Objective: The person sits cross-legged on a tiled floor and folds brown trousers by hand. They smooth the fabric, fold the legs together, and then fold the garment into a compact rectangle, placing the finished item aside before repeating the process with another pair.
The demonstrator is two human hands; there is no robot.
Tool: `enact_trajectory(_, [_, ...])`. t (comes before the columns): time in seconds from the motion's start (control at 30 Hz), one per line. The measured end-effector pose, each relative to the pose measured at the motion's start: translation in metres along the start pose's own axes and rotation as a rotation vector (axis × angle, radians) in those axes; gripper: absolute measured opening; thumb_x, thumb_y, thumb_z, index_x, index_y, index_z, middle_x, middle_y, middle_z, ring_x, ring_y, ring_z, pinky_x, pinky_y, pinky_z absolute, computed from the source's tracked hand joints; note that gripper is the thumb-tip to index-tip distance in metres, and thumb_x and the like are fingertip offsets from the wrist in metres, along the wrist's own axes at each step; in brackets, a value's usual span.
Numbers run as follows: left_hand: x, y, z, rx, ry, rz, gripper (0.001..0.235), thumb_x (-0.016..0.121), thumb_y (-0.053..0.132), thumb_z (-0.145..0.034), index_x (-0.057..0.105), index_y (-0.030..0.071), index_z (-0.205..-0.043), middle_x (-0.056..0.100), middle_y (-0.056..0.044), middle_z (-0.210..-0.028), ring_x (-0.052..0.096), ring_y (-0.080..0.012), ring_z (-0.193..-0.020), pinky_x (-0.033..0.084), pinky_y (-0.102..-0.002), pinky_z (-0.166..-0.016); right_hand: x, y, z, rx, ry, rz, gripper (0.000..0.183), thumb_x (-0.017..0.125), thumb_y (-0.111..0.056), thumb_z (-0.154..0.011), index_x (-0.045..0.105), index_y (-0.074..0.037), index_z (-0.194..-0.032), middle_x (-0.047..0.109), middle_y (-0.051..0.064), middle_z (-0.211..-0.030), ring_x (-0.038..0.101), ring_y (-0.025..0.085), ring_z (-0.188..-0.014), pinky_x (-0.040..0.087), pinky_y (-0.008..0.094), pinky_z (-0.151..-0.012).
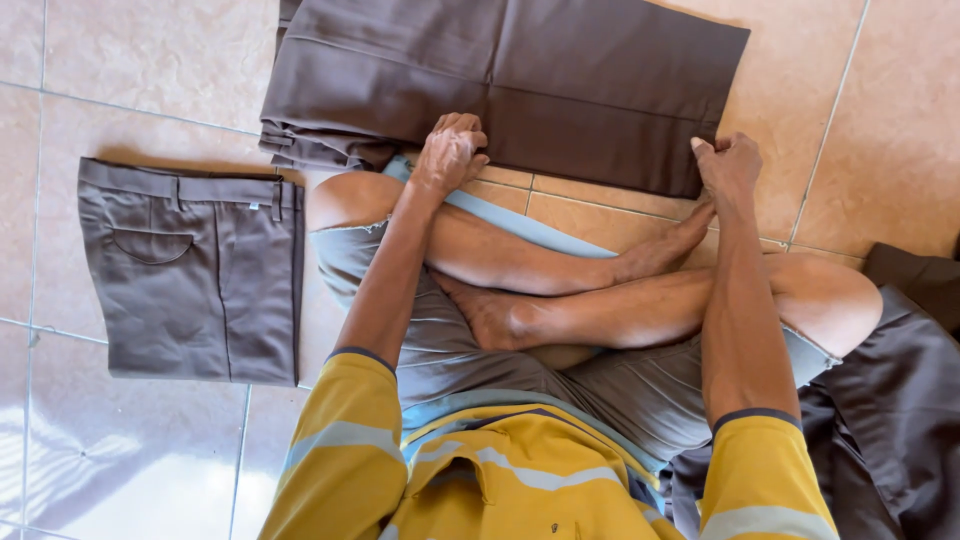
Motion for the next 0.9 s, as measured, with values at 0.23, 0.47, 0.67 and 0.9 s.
enact_trajectory(0.23, [0.002, 0.005, -0.001, 0.036, -0.048, 0.022, 0.017, 0.086, 0.023, -0.077, 0.078, 0.020, -0.092, 0.061, 0.000, -0.099, 0.060, -0.0222, -0.104, 0.046, -0.042, -0.107, -0.004, -0.004, 0.009, -0.014, -0.005, 0.013, 0.036, 0.083, -0.041, -0.090, 0.075, -0.007, -0.099, 0.073, 0.012, -0.080, 0.074, 0.037, -0.088, 0.059, 0.047, -0.072])
enact_trajectory(0.47, [-0.004, 0.016, -0.002, 0.089, -0.013, -0.052, 0.008, 0.081, 0.024, -0.083, 0.077, 0.021, -0.089, 0.063, 0.001, -0.094, 0.062, -0.0200, -0.097, 0.050, -0.039, -0.097, -0.005, -0.009, 0.007, -0.049, 0.018, 0.056, 0.039, 0.079, -0.041, -0.096, 0.076, -0.003, -0.097, 0.073, 0.022, -0.083, 0.072, 0.047, -0.092, 0.057, 0.056, -0.074])
enact_trajectory(0.67, [-0.055, 0.038, 0.001, 0.161, 0.209, 0.024, 0.006, 0.076, 0.022, -0.085, 0.071, 0.018, -0.084, 0.065, 0.000, -0.097, 0.064, -0.0203, -0.098, 0.051, -0.036, -0.090, 0.001, 0.002, -0.002, -0.118, 0.057, 0.015, 0.034, 0.054, -0.019, -0.099, 0.074, 0.008, -0.098, 0.071, 0.034, -0.092, 0.067, 0.056, -0.093, 0.055, 0.060, -0.081])
enact_trajectory(0.9, [-0.082, 0.063, 0.006, 0.276, 0.350, 0.036, 0.004, 0.065, 0.007, -0.079, 0.063, 0.011, -0.079, 0.064, -0.002, -0.089, 0.060, -0.0272, -0.082, 0.048, -0.040, -0.075, -0.002, -0.009, 0.009, -0.103, 0.067, 0.061, 0.031, 0.065, -0.030, -0.096, 0.077, -0.002, -0.095, 0.075, 0.021, -0.095, 0.071, 0.044, -0.091, 0.053, 0.049, -0.082])
Point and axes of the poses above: each hand's wrist, its own z-axis away from the middle knuckle, its own x-axis out of the palm, y = z × x, the point moved 6 cm from there along -z, towards the middle knuckle
